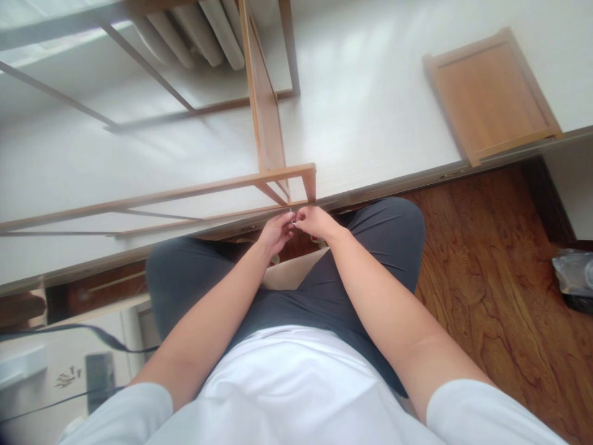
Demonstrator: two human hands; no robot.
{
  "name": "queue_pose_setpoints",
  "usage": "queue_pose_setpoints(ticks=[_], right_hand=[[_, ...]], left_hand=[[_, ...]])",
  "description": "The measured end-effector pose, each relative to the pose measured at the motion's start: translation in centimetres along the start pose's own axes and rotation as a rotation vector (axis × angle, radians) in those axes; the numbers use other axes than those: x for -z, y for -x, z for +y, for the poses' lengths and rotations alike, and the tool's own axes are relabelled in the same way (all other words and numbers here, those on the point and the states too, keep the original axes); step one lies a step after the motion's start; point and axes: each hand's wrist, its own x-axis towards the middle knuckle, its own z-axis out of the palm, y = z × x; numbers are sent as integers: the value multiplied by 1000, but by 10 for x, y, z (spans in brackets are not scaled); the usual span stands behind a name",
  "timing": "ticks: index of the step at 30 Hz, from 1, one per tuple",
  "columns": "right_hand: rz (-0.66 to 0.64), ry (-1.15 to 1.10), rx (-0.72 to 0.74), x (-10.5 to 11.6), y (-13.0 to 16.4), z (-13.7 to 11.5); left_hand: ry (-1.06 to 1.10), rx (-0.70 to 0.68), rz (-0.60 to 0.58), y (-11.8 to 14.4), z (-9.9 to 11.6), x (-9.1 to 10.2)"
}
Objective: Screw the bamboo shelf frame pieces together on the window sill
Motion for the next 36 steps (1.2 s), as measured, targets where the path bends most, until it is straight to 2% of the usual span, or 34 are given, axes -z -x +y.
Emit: queue_pose_setpoints(ticks=[13,22,36], right_hand=[[-34,-24,-68,1,2,-2],[-84,-149,-83,-1,0,1],[-93,-116,-63,0,-2,3]], left_hand=[[-3,-4,6,0,-1,0],[-6,-17,-9,0,-2,1],[-13,-24,11,0,-3,3]])
